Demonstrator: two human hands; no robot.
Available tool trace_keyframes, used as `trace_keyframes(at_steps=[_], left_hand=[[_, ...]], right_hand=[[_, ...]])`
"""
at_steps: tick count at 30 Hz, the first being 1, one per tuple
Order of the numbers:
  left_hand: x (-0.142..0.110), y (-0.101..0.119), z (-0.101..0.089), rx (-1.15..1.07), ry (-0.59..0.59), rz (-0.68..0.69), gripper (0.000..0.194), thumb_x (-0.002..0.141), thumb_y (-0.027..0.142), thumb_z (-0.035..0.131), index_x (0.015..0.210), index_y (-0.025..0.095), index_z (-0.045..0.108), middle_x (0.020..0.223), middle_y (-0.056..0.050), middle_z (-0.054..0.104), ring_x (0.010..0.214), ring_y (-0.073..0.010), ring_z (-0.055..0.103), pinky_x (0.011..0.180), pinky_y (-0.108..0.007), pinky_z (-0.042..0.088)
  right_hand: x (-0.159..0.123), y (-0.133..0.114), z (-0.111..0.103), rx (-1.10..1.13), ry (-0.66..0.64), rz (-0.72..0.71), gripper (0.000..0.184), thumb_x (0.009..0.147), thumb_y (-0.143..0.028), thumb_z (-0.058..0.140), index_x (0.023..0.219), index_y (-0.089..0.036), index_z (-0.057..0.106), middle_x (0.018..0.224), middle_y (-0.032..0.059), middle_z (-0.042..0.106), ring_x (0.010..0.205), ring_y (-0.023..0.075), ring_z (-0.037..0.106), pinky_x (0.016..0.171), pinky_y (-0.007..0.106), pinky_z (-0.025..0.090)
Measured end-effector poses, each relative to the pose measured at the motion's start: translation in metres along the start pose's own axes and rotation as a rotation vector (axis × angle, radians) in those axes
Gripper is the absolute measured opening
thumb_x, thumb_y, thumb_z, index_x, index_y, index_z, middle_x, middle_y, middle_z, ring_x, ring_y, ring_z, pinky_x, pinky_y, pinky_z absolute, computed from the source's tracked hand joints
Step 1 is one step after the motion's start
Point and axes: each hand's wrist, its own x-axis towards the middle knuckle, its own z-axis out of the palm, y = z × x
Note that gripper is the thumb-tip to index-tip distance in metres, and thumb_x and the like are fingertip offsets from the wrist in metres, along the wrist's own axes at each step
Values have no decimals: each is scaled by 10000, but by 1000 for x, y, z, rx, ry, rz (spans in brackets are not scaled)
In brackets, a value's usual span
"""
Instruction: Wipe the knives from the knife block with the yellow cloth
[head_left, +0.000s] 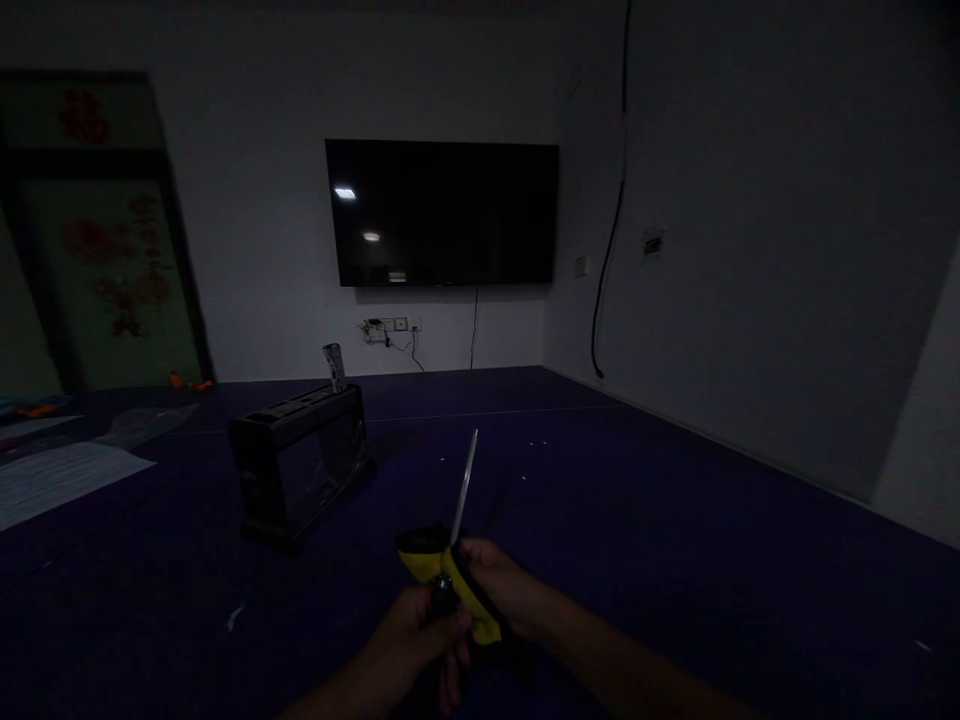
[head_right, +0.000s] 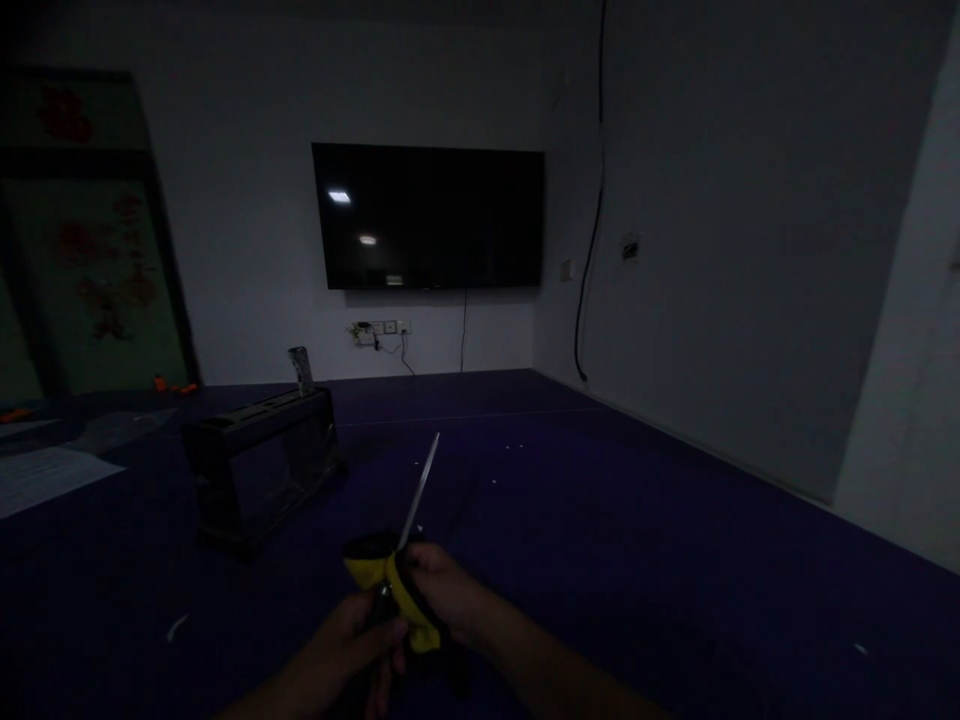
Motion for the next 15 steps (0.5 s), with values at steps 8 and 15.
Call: trace_keyframes(at_steps=[8,15], left_hand=[[2,-1,0,-2,18,3,457,655,576,582,623,123,541,404,-8,544,331,-86,479,347,-171,337],[0,-1,-1,-7,35,-4,467,653,590,576,625,126,530,396,-11,539,318,-86,468,333,-170,331]], right_hand=[[1,0,-1,-10,-13,11,425,607,-438,726,813,-73,653,604,46,625,507,102,571,458,189,418],[-3,-6,-2,-4,-77,38,421,593,-428,726,811,-74,659,617,52,634,490,97,569,495,208,443]])
